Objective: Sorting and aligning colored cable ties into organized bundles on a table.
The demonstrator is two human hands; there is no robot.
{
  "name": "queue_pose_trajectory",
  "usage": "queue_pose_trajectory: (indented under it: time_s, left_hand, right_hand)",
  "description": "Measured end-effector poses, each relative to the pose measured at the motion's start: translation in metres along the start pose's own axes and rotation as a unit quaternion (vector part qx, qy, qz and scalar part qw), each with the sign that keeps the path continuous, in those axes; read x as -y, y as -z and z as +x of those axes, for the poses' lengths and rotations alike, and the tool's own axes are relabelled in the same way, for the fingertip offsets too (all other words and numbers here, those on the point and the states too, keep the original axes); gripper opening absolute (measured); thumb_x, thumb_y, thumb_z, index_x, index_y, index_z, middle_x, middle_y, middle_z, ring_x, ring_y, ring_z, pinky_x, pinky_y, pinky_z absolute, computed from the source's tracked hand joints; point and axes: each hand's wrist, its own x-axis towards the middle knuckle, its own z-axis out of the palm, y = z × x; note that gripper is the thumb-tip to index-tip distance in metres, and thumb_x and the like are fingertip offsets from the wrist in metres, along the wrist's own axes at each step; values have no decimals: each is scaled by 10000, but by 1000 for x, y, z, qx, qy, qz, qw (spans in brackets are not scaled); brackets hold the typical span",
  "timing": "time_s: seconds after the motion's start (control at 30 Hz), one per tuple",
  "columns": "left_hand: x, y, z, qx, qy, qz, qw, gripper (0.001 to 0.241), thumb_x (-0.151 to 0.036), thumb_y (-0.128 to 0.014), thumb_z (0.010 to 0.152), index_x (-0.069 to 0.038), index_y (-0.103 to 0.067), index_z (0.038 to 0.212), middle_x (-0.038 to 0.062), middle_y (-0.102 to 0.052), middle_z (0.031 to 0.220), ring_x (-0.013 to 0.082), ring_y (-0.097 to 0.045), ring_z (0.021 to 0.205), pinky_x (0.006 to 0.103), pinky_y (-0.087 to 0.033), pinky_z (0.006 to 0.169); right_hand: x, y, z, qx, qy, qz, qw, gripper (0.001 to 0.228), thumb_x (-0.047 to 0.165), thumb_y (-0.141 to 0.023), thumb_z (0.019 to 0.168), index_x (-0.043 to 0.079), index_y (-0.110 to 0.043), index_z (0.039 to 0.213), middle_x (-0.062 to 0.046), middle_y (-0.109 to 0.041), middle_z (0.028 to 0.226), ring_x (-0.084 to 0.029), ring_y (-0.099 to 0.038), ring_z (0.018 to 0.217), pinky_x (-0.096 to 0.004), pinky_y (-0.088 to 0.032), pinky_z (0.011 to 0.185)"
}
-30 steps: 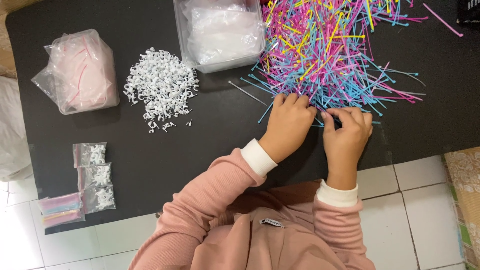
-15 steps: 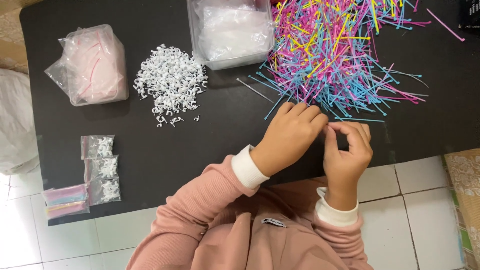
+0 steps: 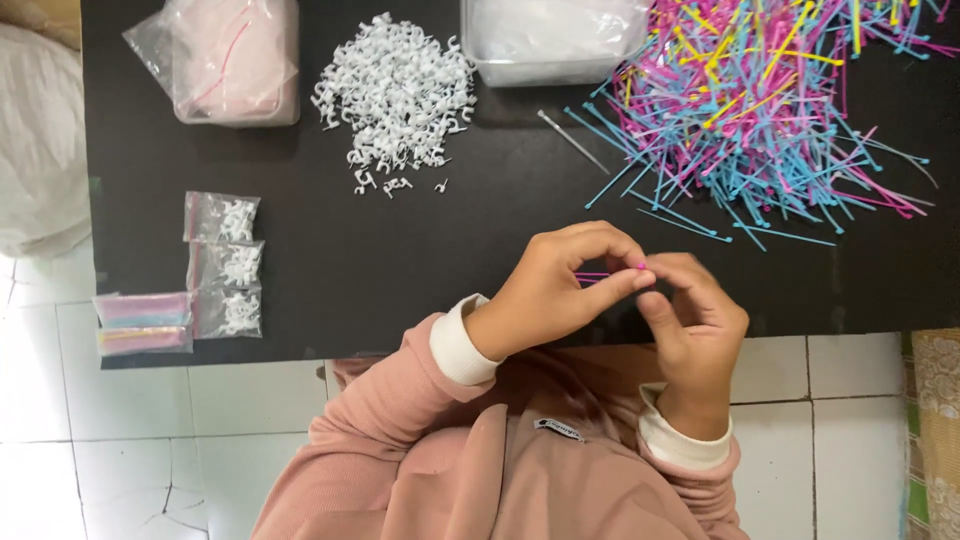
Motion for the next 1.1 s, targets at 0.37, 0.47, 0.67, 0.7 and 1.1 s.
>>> queue_pose_trajectory:
  time_s: [0.37,0.47,0.67,0.7,1.1]
  left_hand:
    - [9,25,-39,-118,48,-16,992,174,-88,-812,888,-136,-758,1046,-11,-758,877,126,-721,863,270,-554,851]
    - [12,38,-49,-124,44,29,991,128,-71,-802,892,-115,-775,1009,17,-762,853,163,-714,852,297,-554,844]
    - [32,55,-66,-130,19,180,975,125,-61,-809,892,-100,-800,1010,26,-763,885,190,-686,892,327,-511,876]
    - [35,57,-68,-124,12,234,964,105,-68,-811,892,-84,-799,996,33,-750,882,194,-668,903,335,-489,880]
    - [50,55,-83,-90,31,347,933,78,-95,-841,851,-102,-791,911,6,-674,858,188,-594,928,358,-413,910]
  right_hand:
    - [-9,-18,-19,25,-49,-1,998,113,-104,-762,896,-153,-702,978,-200,-652,788,-254,-630,737,-367,-529,724]
    - [-8,-21,-18,38,-43,-60,997,81,-92,-774,914,-126,-715,958,-184,-642,780,-254,-602,723,-362,-505,709]
    - [-12,-32,-15,79,4,-215,974,33,-31,-773,975,-28,-744,958,-122,-629,836,-275,-557,795,-381,-492,778]
    - [-13,-34,-15,86,8,-236,968,40,-28,-770,981,-15,-739,960,-108,-615,850,-269,-544,817,-385,-490,799]
    - [-40,-26,-32,121,35,-319,939,52,64,-820,956,61,-769,944,-59,-584,909,-274,-546,926,-400,-446,899]
